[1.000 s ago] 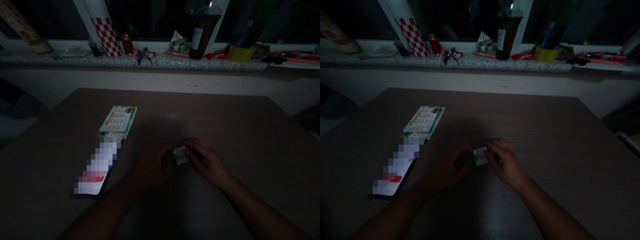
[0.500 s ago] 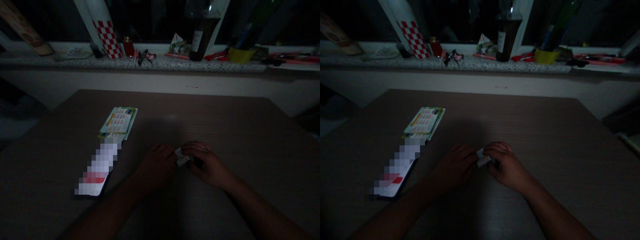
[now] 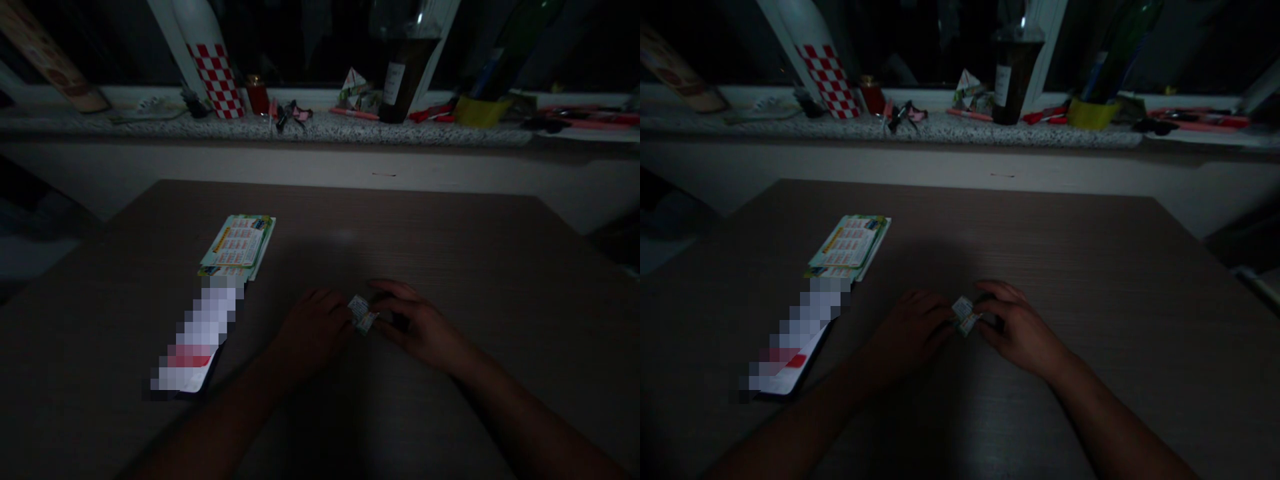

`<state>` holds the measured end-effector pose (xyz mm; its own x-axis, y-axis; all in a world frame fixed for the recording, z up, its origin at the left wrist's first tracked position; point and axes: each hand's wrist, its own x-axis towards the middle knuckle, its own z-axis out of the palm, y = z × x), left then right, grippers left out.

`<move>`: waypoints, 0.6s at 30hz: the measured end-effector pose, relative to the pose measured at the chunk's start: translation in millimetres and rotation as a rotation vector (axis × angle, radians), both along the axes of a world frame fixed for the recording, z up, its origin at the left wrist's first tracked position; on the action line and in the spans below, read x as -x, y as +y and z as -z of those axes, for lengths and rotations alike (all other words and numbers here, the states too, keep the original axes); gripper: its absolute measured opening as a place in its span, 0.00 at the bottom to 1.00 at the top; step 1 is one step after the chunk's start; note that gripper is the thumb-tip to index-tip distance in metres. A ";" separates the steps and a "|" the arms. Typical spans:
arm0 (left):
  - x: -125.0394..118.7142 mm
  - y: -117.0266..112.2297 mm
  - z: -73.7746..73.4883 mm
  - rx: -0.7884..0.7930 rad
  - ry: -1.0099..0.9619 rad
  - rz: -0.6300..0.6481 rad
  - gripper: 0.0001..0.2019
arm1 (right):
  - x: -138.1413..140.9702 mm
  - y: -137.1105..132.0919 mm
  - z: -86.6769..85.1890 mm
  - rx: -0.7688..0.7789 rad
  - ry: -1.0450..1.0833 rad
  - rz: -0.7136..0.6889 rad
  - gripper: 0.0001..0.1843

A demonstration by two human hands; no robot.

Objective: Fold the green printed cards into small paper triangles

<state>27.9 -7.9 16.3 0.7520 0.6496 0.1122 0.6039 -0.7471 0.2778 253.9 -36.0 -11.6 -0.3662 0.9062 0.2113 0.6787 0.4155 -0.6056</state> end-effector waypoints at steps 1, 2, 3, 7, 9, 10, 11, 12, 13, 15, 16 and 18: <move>0.1 0.4 0.4 0.001 0.002 -0.010 0.09 | 0.3 0.2 -0.4 -0.001 0.005 0.005 0.11; 0.1 0.7 1.1 0.000 0.002 -0.025 0.10 | 0.6 0.4 -0.6 -0.001 0.008 0.011 0.11; 0.1 1.0 2.1 -0.003 -0.002 -0.043 0.10 | 0.9 0.7 -0.7 0.000 0.011 0.018 0.10; 0.1 2.4 6.4 -0.015 -0.045 -0.118 0.11 | 1.8 2.2 0.3 -0.002 0.012 0.047 0.08; -0.3 3.0 8.2 -0.016 -0.065 -0.148 0.11 | 2.4 2.8 0.8 -0.008 0.000 0.066 0.07; -0.7 3.1 9.0 -0.016 -0.072 -0.160 0.11 | 2.9 3.0 0.9 -0.012 -0.008 0.079 0.07; -1.3 3.2 9.7 -0.018 -0.077 -0.173 0.11 | 3.5 3.1 0.8 -0.016 -0.017 0.091 0.07; -2.1 3.1 10.3 -0.021 -0.082 -0.187 0.11 | 4.3 3.2 0.4 -0.019 -0.024 0.103 0.07; -3.0 3.0 11.0 -0.025 -0.083 -0.201 0.11 | 5.2 3.2 -0.1 -0.021 -0.030 0.113 0.07; -5.4 2.8 12.6 -0.037 -0.083 -0.235 0.11 | 7.2 3.2 -1.2 -0.016 -0.042 0.130 0.08; -6.7 2.7 13.5 -0.042 -0.079 -0.250 0.11 | 8.3 3.2 -1.6 -0.013 -0.048 0.137 0.08; -9.6 2.6 15.6 -0.054 -0.068 -0.275 0.11 | 10.3 3.4 -2.1 -0.012 -0.060 0.162 0.09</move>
